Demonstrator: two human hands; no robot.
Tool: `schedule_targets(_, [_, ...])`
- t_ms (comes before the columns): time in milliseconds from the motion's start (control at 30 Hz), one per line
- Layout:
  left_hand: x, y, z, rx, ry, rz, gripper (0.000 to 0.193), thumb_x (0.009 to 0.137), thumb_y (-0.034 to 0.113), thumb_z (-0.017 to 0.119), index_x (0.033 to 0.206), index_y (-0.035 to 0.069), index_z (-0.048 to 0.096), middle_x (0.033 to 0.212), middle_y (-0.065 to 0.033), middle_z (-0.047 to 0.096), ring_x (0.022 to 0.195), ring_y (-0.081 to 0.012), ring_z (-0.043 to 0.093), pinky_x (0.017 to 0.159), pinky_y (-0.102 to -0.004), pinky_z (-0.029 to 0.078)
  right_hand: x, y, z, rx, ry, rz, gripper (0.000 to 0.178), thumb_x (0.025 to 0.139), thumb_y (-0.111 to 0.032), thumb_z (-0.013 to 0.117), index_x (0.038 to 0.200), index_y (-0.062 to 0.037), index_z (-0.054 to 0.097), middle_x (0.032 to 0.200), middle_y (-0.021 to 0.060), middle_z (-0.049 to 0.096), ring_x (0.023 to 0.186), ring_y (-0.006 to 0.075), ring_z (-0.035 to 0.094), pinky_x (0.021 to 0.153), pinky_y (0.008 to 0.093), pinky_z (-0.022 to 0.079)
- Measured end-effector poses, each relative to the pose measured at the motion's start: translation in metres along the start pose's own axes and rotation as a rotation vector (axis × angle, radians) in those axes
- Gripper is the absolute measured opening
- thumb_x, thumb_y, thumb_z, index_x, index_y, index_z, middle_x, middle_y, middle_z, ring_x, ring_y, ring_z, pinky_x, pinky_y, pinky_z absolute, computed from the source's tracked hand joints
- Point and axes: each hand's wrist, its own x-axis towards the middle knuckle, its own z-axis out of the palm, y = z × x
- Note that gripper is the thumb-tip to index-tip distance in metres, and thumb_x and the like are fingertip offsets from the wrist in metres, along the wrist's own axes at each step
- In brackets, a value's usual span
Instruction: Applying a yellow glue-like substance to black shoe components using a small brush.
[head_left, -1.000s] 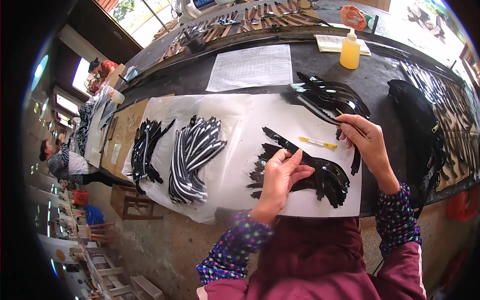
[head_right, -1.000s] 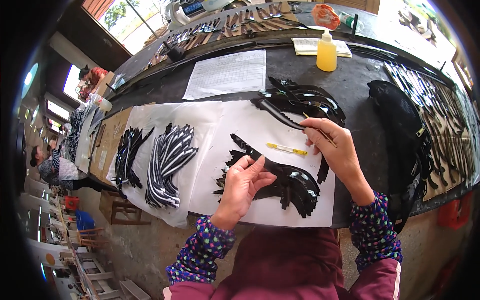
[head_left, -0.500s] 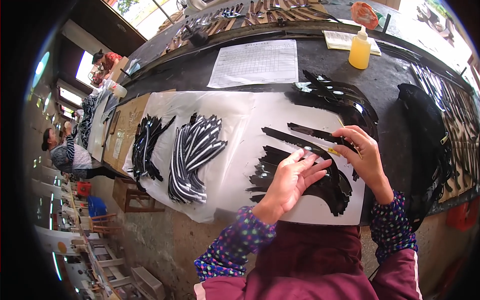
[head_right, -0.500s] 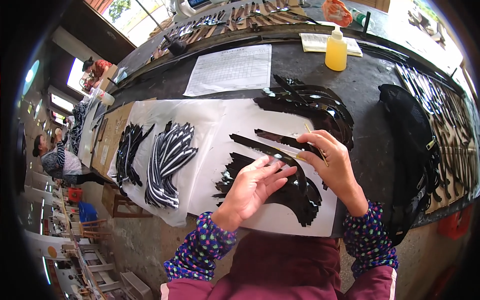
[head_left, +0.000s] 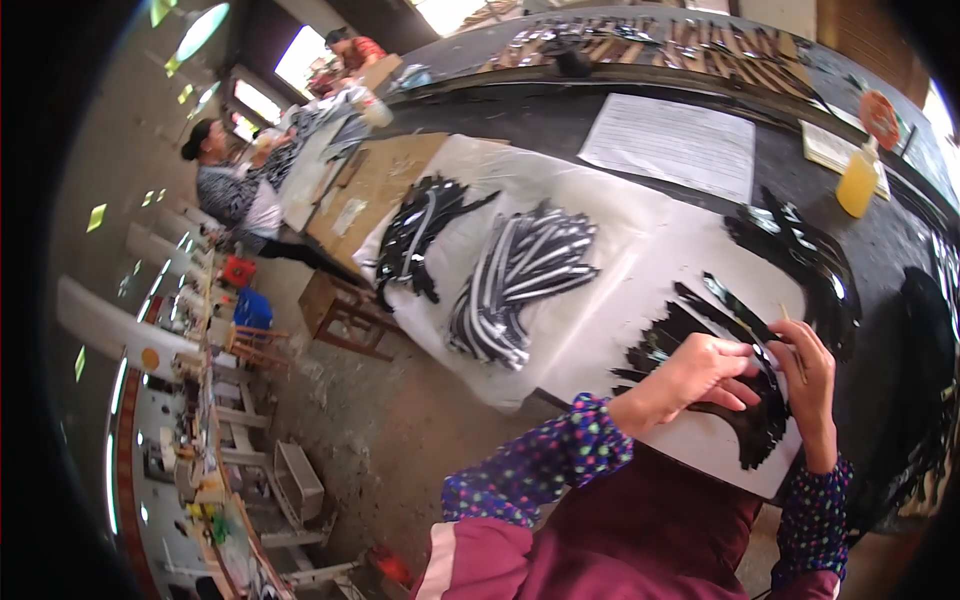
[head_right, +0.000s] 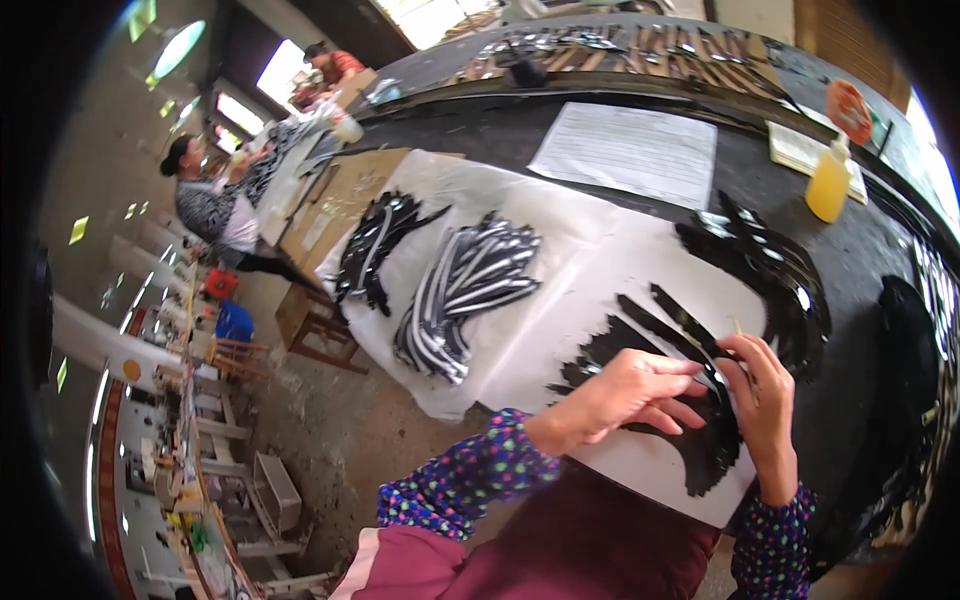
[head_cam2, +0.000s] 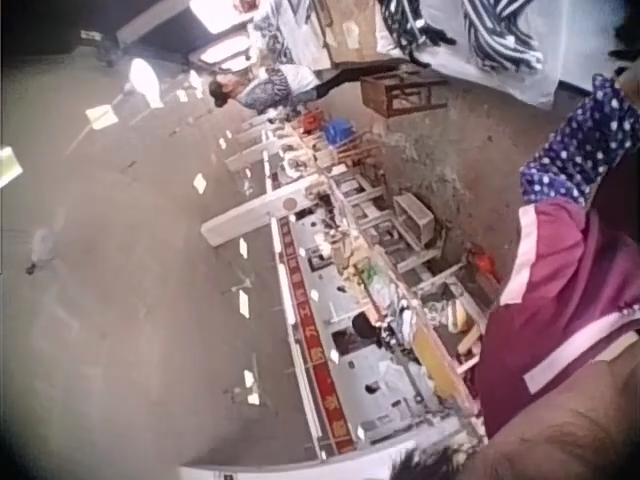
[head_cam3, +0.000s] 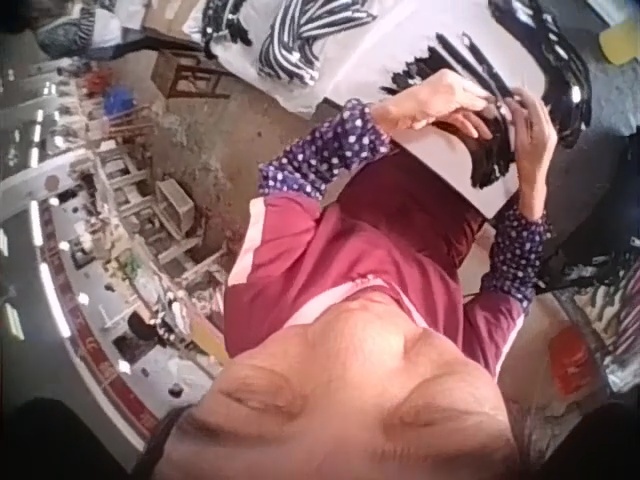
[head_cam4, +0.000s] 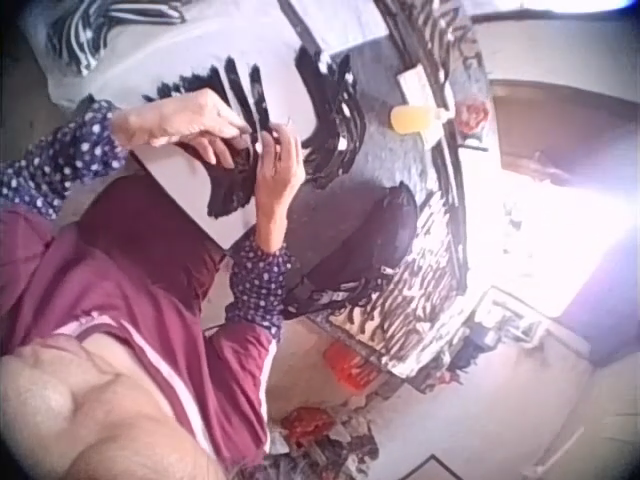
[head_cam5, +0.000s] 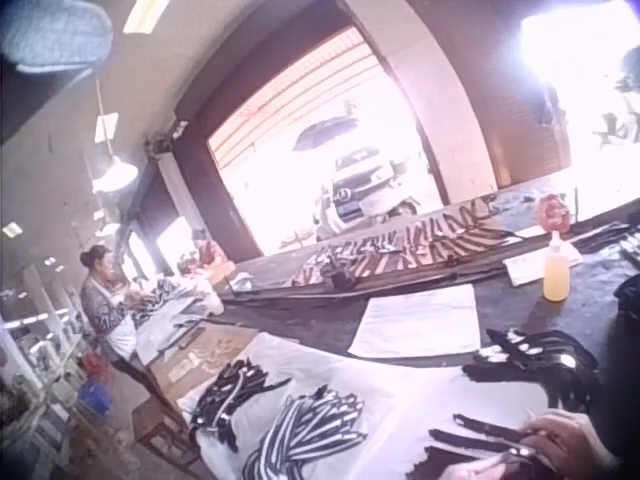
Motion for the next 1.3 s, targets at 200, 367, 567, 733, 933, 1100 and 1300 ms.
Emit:
schedule_targets(200, [0.024,-0.024,0.000,0.919,0.311,0.961,0.028,0.098,0.011,0.061,0.121,-0.003,0.066,0.118,-0.0176,0.068,0.095,-0.0266,0.070,0.079,-0.0368,0.055,-0.002,0.019,0.003,-0.062,0.023,-0.128,0.016,0.097,0.006,0.054,0.107,0.0024,0.066,0.098,0.0127,0.069,0.087,0.0229,0.067,0.080,0.0309,0.051])
schedule_targets(367, [0.030,-0.049,-0.007,1.491,0.351,0.699,0.066,0.100,0.046,0.052,0.150,0.005,0.042,0.156,-0.0171,0.040,0.150,-0.0349,0.029,0.121,-0.0506,0.025,-0.002,0.033,0.003,-0.041,-0.002,-0.118,0.018,0.095,0.008,0.054,0.108,0.0022,0.067,0.096,0.0118,0.069,0.085,0.0216,0.066,0.079,0.0299,0.051])
schedule_targets(567, [0.037,-0.057,-0.010,1.579,0.369,0.724,0.070,0.100,0.054,0.046,0.149,0.005,0.044,0.156,-0.0167,0.041,0.148,-0.0353,0.032,0.121,-0.0507,0.025,-0.003,0.032,0.003,-0.293,0.114,-0.237,0.017,0.094,0.007,0.057,0.108,0.0025,0.065,0.099,0.0143,0.065,0.092,0.0280,0.063,0.081,0.0337,0.051])
schedule_targets(733, [0.038,-0.061,-0.008,1.571,0.408,0.738,0.070,0.100,0.055,0.047,0.149,0.005,0.045,0.156,-0.0165,0.041,0.148,-0.0346,0.032,0.121,-0.0502,0.024,-0.004,0.026,0.004,-0.387,0.048,-0.252,0.012,0.091,0.005,0.060,0.103,0.0024,0.063,0.097,0.0150,0.062,0.092,0.0320,0.058,0.082,0.0402,0.049])
schedule_targets(933, [0.046,-0.057,-0.004,1.617,0.368,0.604,0.070,0.099,0.057,0.048,0.151,0.009,0.044,0.157,-0.0141,0.040,0.148,-0.0337,0.032,0.120,-0.0505,0.025,-0.006,0.032,0.005,-0.487,0.094,-0.294,0.012,0.088,0.006,0.061,0.098,0.0004,0.059,0.093,0.0148,0.058,0.092,0.0327,0.057,0.082,0.0411,0.048])
schedule_targets(1100, [0.044,-0.064,-0.011,1.606,0.411,0.749,0.068,0.099,0.054,0.049,0.151,0.011,0.043,0.157,-0.0134,0.041,0.148,-0.0317,0.033,0.119,-0.0509,0.027,-0.003,0.028,0.004,-0.647,0.106,-0.299,0.015,0.086,0.005,0.061,0.099,-0.0022,0.057,0.094,0.0142,0.058,0.091,0.0328,0.055,0.083,0.0428,0.045])
schedule_targets(1300, [0.027,-0.055,-0.011,1.639,0.475,0.802,0.065,0.098,0.049,0.056,0.150,0.012,0.045,0.153,-0.0125,0.047,0.144,-0.0319,0.039,0.116,-0.0498,0.032,0.008,0.006,-0.006,-0.727,0.235,-0.293,0.019,0.082,0.009,0.062,0.097,-0.0013,0.058,0.093,0.0133,0.060,0.090,0.0323,0.057,0.081,0.0410,0.048])
